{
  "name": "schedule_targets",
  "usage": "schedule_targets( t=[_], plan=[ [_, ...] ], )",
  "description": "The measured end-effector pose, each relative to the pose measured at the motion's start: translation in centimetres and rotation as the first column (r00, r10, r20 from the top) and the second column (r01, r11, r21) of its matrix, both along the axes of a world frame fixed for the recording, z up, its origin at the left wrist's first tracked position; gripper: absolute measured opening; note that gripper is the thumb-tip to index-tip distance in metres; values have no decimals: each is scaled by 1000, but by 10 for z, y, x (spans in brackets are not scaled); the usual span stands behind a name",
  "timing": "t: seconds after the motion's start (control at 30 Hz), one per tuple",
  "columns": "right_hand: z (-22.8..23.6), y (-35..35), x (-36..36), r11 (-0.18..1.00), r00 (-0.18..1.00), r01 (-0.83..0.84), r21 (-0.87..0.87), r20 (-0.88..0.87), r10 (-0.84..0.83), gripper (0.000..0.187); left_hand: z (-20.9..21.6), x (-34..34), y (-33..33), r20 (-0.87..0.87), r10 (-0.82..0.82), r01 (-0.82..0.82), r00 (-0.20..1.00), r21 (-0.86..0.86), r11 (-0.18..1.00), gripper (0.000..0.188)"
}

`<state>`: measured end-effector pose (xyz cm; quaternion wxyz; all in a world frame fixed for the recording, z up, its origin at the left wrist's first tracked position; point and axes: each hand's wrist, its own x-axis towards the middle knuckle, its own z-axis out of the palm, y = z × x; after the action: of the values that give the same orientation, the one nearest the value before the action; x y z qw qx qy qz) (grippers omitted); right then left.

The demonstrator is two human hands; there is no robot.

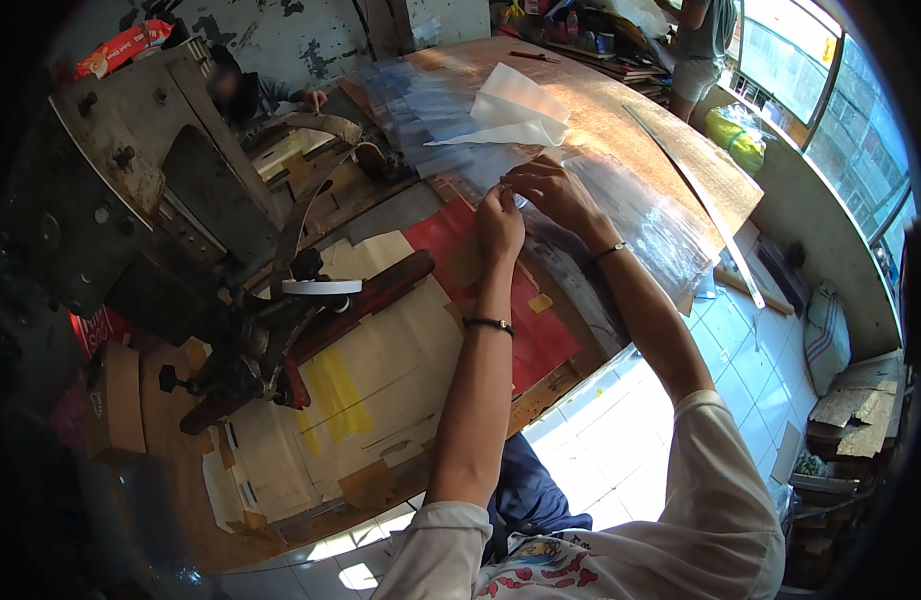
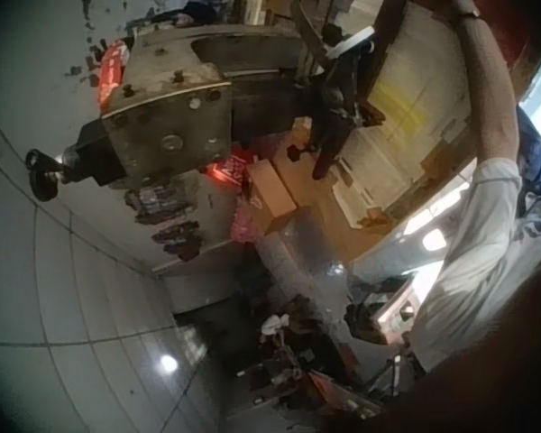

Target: The person uses a ruler to measure plastic sheets on a machine worktable, handles adhesive tape, and places a cardboard box on the table.

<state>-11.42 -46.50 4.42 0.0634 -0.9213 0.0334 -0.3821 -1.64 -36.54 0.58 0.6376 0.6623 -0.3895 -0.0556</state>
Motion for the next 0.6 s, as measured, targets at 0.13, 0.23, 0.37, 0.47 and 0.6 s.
schedule_targets(
  t=[0.13,0.23,0.37,0.47,0.6],
  plan=[
    [0,3,1,1000,1000,16,25,-22,-15,22,0,-1,2,19,-4,4,1000,0,1000,30],
    [1,3,1,995,1000,-6,102,21,4,20,0,-1,3,57,41,-41,997,3,999,29],
    [3,-1,-4,995,999,-38,91,5,38,20,1,-4,2,26,41,-42,999,16,999,28],
    [2,0,-2,999,1000,-19,51,-13,19,20,1,-2,1,24,30,-31,999,20,999,28],
    [4,4,0,999,1000,-8,54,-28,10,20,-1,2,-2,10,35,-35,999,-10,999,29]
  ],
)
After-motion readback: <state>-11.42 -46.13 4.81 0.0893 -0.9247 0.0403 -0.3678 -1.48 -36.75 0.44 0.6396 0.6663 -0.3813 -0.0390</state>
